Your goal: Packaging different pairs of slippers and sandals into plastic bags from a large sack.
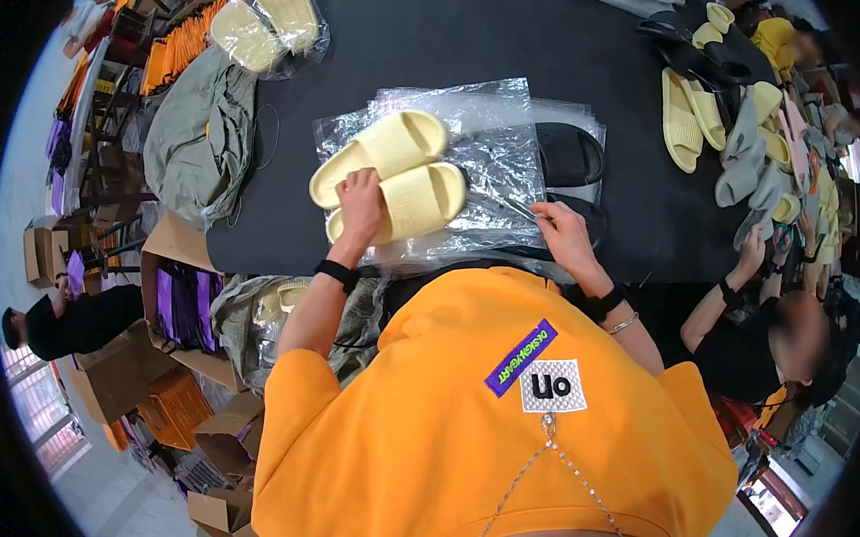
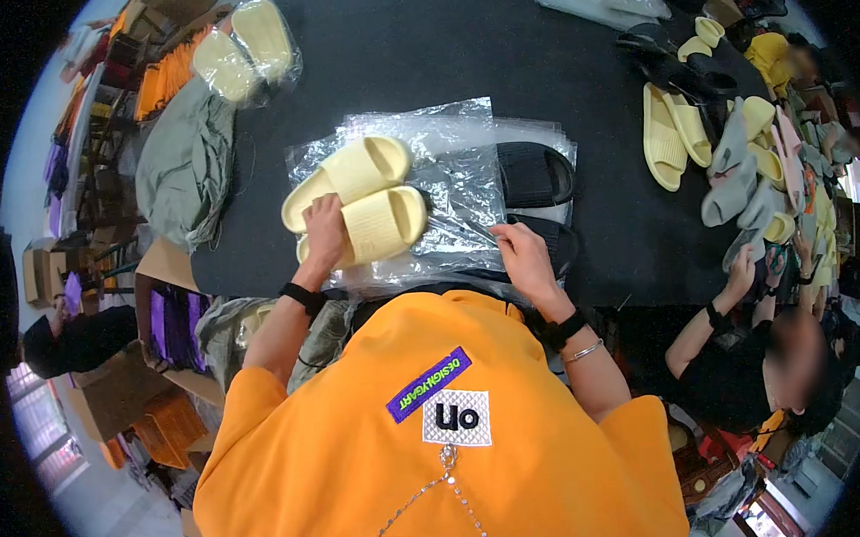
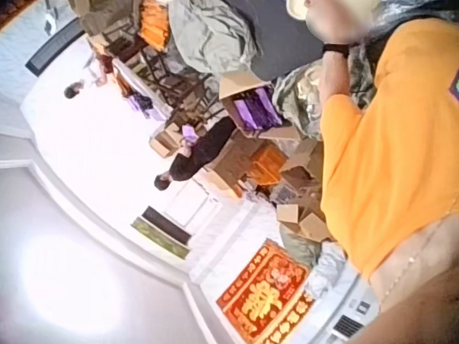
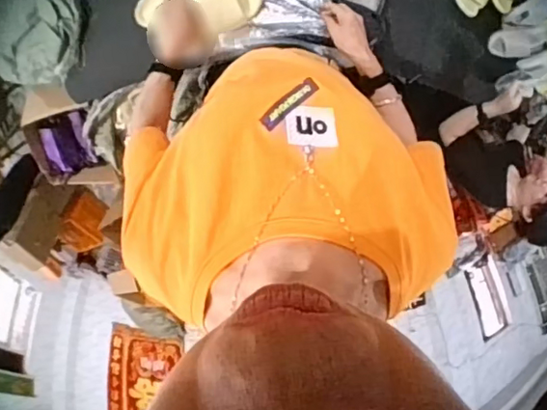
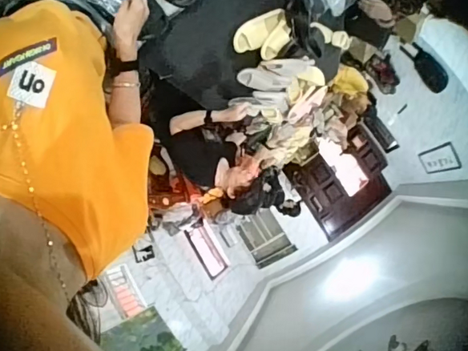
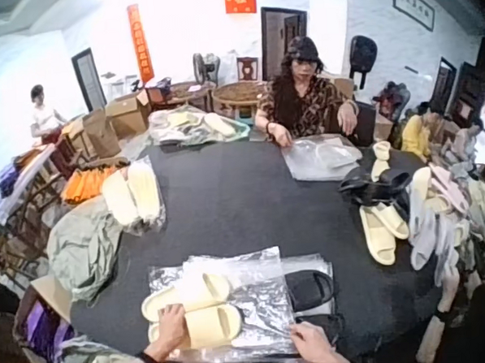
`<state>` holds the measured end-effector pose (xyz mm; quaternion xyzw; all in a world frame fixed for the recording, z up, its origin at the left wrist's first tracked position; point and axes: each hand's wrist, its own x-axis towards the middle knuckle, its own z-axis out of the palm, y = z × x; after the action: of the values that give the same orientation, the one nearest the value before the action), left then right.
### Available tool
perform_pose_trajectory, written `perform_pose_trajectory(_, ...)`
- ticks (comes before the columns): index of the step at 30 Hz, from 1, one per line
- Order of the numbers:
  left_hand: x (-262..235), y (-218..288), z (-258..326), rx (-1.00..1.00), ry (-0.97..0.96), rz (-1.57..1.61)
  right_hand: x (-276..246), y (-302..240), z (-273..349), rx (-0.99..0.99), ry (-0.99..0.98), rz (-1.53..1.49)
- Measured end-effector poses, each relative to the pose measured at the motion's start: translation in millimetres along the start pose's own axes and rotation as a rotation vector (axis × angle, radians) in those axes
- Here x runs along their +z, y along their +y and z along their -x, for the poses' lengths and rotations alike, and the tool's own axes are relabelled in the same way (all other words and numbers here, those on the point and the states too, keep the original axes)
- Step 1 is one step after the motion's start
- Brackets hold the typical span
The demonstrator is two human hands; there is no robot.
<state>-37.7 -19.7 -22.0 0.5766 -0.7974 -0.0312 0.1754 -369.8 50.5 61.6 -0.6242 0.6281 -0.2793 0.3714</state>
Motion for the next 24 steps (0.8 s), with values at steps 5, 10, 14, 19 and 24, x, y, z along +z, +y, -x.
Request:
perform_pose_trajectory(5, -19.3, -24.6, -6.0, -0.2, 0.009, 0.005, -5.6, -1.1, -1.7, -0.005, -0.024, 0.048)
perform_pose_trajectory(10, -43.0, -0.9, -18.2, -0.158, 0.046, 0.105, -7.0, -9.5, -6.6, 0.014, -0.044, 0.015)
perform_pose_trajectory(14, -49.4, 22.7, -22.0, -0.074, 0.063, 0.15, -6.0, -10.8, -8.0, -0.078, -0.023, 0.027)
perform_pose_trajectory(19, -44.8, 36.7, -22.3, -0.045, 0.082, 0.221, -12.0, -14.6, -9.1, -0.128, -0.007, 0.006)
perform_pose_trajectory(24, -42.8, 43.4, -23.3, -0.042, -0.006, 0.244, -21.2, -22.8, -4.4, 0.117, -0.046, 0.019)
